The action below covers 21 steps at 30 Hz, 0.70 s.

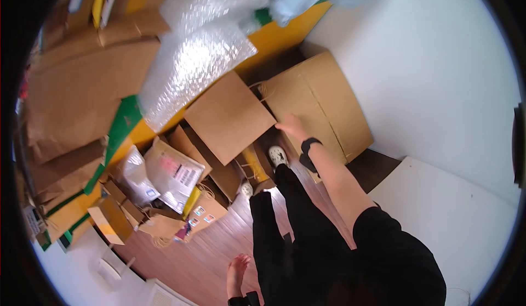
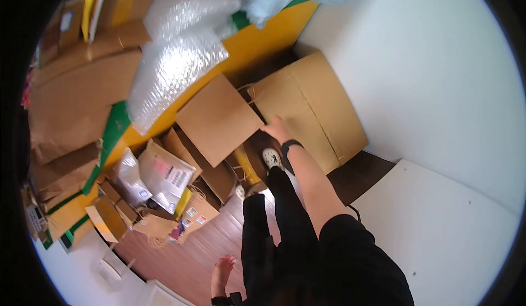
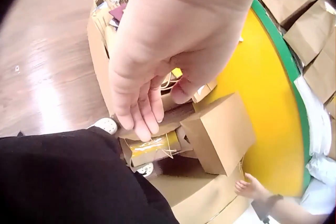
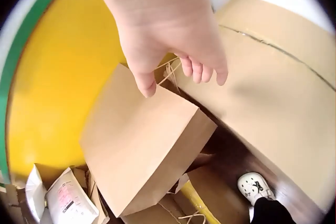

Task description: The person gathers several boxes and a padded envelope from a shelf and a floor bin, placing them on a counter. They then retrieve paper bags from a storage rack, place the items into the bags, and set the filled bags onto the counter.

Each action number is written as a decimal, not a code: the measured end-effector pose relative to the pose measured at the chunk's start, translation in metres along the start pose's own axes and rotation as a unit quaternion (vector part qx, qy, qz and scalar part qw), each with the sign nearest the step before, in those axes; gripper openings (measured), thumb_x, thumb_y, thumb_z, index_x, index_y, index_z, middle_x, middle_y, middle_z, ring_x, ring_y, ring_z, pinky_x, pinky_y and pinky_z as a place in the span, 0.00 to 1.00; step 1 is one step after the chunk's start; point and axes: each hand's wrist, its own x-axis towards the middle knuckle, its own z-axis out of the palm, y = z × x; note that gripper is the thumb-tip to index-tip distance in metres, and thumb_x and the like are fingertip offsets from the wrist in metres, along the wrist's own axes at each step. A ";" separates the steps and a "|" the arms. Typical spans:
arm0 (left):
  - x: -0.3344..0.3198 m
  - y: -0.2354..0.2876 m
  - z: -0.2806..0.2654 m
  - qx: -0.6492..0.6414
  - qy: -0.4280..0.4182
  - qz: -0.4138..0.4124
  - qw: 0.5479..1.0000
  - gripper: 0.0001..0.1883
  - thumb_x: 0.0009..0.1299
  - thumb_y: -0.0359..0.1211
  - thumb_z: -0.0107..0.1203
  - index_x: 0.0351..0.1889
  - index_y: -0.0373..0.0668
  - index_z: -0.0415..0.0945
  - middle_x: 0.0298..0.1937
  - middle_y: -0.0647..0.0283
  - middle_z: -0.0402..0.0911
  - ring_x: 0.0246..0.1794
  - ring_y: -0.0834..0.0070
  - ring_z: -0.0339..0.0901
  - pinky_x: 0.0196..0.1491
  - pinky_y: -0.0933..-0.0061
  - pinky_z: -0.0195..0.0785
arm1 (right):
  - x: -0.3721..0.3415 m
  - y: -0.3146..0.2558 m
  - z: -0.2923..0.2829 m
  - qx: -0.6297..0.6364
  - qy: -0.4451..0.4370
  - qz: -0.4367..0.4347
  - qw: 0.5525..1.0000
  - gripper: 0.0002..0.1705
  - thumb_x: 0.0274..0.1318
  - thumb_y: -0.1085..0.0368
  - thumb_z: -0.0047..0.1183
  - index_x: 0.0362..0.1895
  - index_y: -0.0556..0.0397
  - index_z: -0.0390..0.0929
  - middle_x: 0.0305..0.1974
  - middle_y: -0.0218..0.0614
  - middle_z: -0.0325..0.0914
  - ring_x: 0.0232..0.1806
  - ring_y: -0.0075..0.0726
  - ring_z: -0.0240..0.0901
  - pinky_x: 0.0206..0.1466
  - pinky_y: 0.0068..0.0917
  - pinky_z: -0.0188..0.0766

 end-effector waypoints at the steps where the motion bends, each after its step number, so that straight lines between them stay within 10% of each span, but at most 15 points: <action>1: 0.003 0.001 0.013 0.003 -0.006 0.005 1.000 0.12 0.64 0.33 0.40 0.40 0.34 0.67 0.37 0.55 0.75 0.40 0.67 0.73 0.44 0.75 0.63 | 0.022 0.011 0.017 0.004 0.007 -0.015 1.000 0.33 0.29 0.59 0.57 0.43 0.66 0.66 0.46 0.59 0.65 0.50 0.54 0.62 0.51 0.33 0.59; 6: 0.036 0.029 0.053 0.089 -0.032 0.091 0.991 0.13 0.66 0.34 0.38 0.40 0.34 0.68 0.38 0.57 0.74 0.40 0.71 0.72 0.44 0.76 0.63 | 0.124 0.089 0.110 0.132 -0.082 -0.022 0.988 0.34 0.30 0.58 0.58 0.44 0.67 0.66 0.45 0.54 0.68 0.48 0.46 0.65 0.49 0.30 0.61; 16: 0.066 0.142 0.111 0.136 0.008 0.275 0.952 0.12 0.65 0.33 0.42 0.43 0.36 0.66 0.40 0.60 0.73 0.43 0.77 0.68 0.48 0.79 0.57 | -0.056 -0.089 0.123 -0.121 0.039 -0.332 0.935 0.06 0.41 0.68 0.46 0.21 0.54 0.62 0.17 0.41 0.67 0.20 0.48 0.67 0.22 0.39 0.63; 21: 0.099 0.166 0.127 0.047 0.114 0.196 0.973 0.25 0.56 0.37 0.55 0.48 0.35 0.61 0.41 0.57 0.72 0.42 0.75 0.68 0.46 0.77 0.60 | -0.152 -0.077 0.177 -0.304 -0.154 -0.458 0.821 0.07 0.34 0.69 0.46 0.25 0.51 0.67 0.24 0.33 0.68 0.28 0.36 0.68 0.26 0.29 0.66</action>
